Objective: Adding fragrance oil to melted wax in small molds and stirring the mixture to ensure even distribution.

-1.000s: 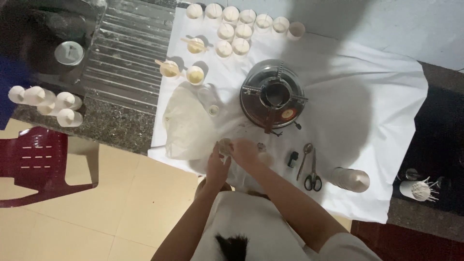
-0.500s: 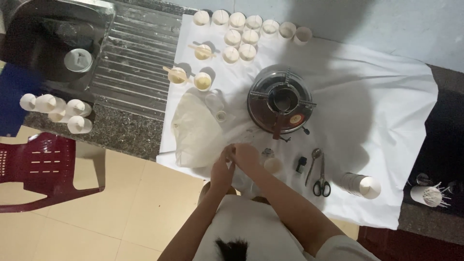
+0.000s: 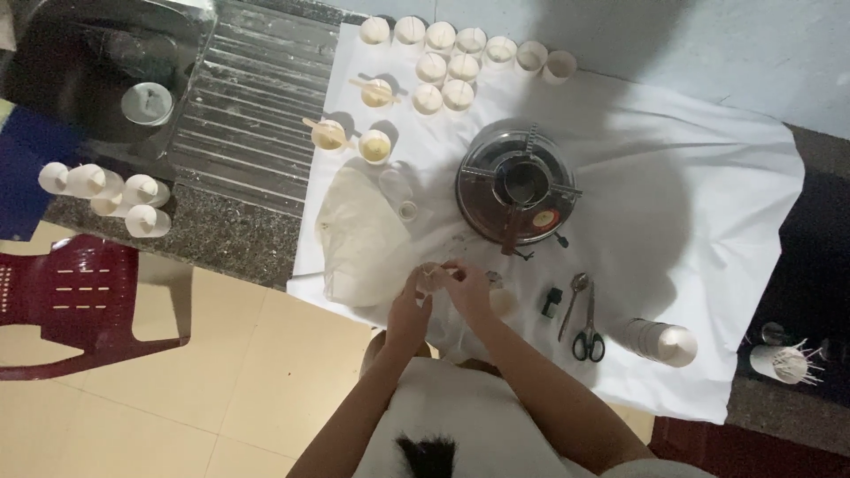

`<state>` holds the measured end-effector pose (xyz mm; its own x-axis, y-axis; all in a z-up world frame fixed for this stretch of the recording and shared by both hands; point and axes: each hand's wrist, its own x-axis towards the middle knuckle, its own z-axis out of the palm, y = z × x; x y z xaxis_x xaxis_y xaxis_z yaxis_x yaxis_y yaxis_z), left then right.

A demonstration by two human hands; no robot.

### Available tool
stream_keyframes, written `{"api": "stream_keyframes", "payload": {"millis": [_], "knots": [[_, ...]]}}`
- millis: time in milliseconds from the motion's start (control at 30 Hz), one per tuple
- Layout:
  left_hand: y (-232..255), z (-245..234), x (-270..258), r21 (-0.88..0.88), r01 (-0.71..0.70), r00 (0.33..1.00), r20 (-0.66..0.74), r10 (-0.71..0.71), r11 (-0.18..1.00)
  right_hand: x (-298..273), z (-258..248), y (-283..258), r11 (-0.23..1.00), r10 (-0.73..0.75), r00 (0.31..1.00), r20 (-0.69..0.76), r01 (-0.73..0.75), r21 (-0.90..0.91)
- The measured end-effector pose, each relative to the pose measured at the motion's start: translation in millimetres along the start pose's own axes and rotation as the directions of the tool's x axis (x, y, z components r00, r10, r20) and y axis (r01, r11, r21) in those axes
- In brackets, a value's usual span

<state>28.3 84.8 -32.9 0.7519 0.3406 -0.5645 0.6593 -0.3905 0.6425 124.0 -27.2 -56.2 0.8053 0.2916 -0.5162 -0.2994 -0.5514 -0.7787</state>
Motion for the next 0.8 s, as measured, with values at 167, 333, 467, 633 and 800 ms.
{"api": "stream_keyframes", "payload": {"millis": [167, 333, 467, 633, 800], "knots": [[5, 1, -2, -0.036, 0.012, 1.000, -0.007, -0.012, 0.999, -2, -2, -6, 0.976, 0.211, 0.978, -0.010, -0.210, 0.051], [-7, 11, 2, -0.030, 0.030, 0.999, -0.020, -0.030, 0.999, -10, -11, -15, 0.927, 0.373, 0.928, -0.009, -0.373, 0.047], [-12, 15, 2, -0.032, 0.005, 0.999, -0.036, -0.007, 0.999, -6, -17, -3, 0.977, 0.211, 0.977, 0.002, -0.211, -0.037], [-21, 18, -2, -0.056, -0.008, 0.998, -0.057, 0.005, 0.998, -21, -27, -6, 0.926, 0.378, 0.919, -0.108, -0.375, 0.053], [6, 14, -32, -0.688, 0.008, 0.999, -0.034, -0.043, 0.726, -61, -57, -30, 0.724, 0.269, 0.939, 0.212, -0.343, 0.598]]}}
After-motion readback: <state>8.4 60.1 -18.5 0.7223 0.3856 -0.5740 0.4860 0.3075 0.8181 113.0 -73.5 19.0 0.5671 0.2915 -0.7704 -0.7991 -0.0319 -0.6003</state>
